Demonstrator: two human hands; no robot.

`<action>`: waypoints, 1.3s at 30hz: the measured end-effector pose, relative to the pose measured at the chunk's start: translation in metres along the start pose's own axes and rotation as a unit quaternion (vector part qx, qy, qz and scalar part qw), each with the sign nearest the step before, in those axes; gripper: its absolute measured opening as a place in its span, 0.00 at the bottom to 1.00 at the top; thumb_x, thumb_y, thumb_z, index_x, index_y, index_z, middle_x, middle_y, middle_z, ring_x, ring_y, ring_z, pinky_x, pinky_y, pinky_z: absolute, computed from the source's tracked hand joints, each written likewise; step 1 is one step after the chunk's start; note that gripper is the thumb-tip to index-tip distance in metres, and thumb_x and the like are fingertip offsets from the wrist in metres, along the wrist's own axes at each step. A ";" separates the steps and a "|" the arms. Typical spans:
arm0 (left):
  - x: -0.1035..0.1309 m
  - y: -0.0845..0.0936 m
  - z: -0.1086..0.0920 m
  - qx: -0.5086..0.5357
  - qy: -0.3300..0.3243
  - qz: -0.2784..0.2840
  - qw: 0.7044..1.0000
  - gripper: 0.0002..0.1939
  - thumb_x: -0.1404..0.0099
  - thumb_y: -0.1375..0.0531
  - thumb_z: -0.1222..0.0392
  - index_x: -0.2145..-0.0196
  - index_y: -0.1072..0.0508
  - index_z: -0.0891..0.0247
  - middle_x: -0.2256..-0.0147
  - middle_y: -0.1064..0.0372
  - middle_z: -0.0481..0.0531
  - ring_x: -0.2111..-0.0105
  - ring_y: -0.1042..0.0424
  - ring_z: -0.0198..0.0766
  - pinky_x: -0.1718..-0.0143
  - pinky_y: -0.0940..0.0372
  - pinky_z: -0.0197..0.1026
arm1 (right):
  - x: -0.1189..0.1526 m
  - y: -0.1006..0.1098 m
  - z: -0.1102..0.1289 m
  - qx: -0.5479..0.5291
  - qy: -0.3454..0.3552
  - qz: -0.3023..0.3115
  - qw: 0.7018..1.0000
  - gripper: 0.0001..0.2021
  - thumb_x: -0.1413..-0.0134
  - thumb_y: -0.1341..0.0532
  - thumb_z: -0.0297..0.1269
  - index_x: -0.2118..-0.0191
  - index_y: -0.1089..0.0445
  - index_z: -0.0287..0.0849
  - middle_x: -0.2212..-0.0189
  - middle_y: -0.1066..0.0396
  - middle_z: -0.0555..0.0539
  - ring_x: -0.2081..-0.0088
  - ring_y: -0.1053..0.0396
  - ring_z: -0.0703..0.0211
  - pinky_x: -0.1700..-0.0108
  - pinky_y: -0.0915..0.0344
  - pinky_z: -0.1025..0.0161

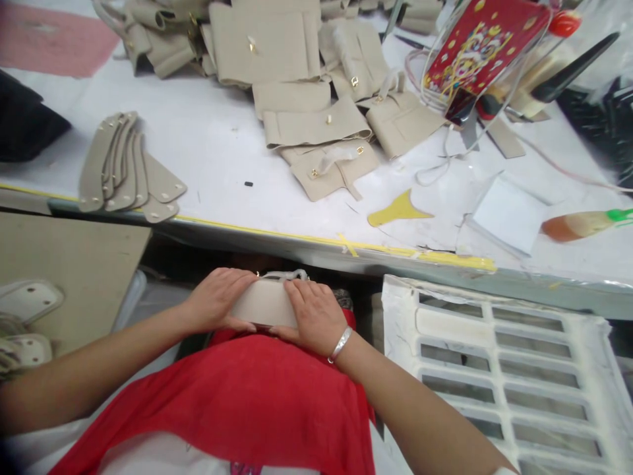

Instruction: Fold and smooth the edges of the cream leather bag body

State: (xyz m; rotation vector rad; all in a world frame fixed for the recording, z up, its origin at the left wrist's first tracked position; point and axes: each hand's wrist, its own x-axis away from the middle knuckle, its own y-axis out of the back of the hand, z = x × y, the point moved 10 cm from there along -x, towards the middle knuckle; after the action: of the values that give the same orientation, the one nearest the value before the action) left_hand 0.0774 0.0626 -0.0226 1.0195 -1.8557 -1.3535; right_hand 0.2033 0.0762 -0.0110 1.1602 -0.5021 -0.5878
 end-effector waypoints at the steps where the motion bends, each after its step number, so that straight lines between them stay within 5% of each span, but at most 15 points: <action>1: 0.000 0.000 0.001 -0.001 0.002 0.001 1.000 0.47 0.48 0.45 0.26 0.46 0.37 0.70 0.49 0.34 0.65 0.51 0.35 0.53 0.50 0.46 0.50 | -0.001 0.000 0.000 0.000 -0.001 0.003 1.000 0.41 0.50 0.45 0.66 0.42 0.40 0.33 0.47 0.35 0.34 0.50 0.37 0.43 0.50 0.44 0.50; 15: 0.000 -0.004 -0.002 -0.025 -0.026 0.012 0.999 0.47 0.44 0.50 0.26 0.45 0.37 0.73 0.48 0.35 0.68 0.51 0.36 0.55 0.50 0.47 0.52 | -0.001 -0.008 0.001 0.039 0.027 0.008 0.999 0.39 0.43 0.48 0.62 0.41 0.42 0.30 0.45 0.37 0.34 0.49 0.40 0.43 0.49 0.48 0.50; 30: 0.003 -0.003 -0.005 -0.040 -0.027 0.007 0.999 0.54 0.52 0.50 0.20 0.45 0.37 0.74 0.50 0.35 0.68 0.52 0.36 0.55 0.52 0.46 0.50 | 0.000 -0.011 0.007 0.080 0.023 0.019 0.996 0.43 0.48 0.49 0.68 0.41 0.43 0.30 0.46 0.38 0.33 0.52 0.40 0.42 0.53 0.48 0.51; 35: 0.002 -0.003 -0.005 -0.059 -0.016 0.004 0.998 0.33 0.33 0.54 0.38 0.46 0.36 0.70 0.50 0.34 0.63 0.53 0.35 0.50 0.55 0.44 0.49 | 0.001 -0.009 0.008 0.087 0.031 0.005 0.996 0.44 0.48 0.49 0.68 0.40 0.43 0.29 0.45 0.38 0.33 0.52 0.40 0.42 0.53 0.48 0.52; 39: 0.002 -0.002 -0.006 -0.076 -0.005 0.001 0.997 0.26 0.31 0.52 0.45 0.47 0.36 0.69 0.50 0.33 0.61 0.53 0.35 0.48 0.54 0.44 0.48 | 0.002 -0.009 0.009 0.087 0.033 0.004 0.996 0.45 0.49 0.47 0.68 0.41 0.43 0.29 0.46 0.38 0.33 0.52 0.40 0.42 0.52 0.48 0.52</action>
State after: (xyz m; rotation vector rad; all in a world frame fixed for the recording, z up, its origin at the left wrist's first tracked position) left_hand 0.0817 0.0577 -0.0233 0.9345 -1.7317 -1.4758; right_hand 0.1974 0.0659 -0.0162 1.3373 -0.5093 -0.5042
